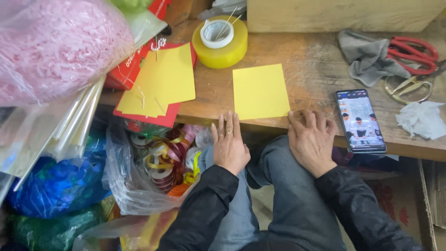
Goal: Folding small yellow paper strips into specific shapes at a cluttered workbench.
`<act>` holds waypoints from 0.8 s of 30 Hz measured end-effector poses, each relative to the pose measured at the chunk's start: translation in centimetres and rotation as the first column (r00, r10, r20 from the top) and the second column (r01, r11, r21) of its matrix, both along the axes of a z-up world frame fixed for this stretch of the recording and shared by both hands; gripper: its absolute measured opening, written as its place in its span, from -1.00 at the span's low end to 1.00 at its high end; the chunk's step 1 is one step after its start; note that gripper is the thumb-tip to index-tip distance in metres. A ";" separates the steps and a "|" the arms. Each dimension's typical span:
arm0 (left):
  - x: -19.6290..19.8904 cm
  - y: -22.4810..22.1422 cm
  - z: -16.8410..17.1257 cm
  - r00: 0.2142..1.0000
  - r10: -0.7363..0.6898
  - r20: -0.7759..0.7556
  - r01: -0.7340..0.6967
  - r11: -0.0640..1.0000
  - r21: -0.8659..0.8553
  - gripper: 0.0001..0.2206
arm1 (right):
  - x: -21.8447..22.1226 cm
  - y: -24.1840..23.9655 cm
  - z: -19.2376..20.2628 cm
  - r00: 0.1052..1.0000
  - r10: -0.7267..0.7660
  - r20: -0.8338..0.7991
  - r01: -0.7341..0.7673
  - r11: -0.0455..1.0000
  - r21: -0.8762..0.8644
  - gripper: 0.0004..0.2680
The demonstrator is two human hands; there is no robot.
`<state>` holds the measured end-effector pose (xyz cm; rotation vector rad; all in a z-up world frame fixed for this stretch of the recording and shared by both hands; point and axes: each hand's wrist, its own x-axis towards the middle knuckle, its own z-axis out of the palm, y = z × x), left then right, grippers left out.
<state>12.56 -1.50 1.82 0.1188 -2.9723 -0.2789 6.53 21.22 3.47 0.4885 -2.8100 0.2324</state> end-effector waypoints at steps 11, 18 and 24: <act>-0.8 6.1 2.4 0.825 0.401 0.399 -0.159 -0.511 0.844 -0.33 | 0.6 -0.3 -1.7 0.986 0.088 -0.142 -0.112 0.979 -0.168 -0.80; -2.9 6.2 3.8 0.799 0.333 0.501 -0.255 -0.568 0.783 -0.36 | -0.1 -1.0 0.3 0.952 0.303 -0.034 -0.304 0.930 -0.205 -0.66; -3.9 5.3 -0.5 0.793 0.412 0.448 -0.214 -0.502 0.838 -0.65 | 0.2 -0.5 -0.6 0.881 0.444 -0.163 -0.473 0.823 -0.315 -0.72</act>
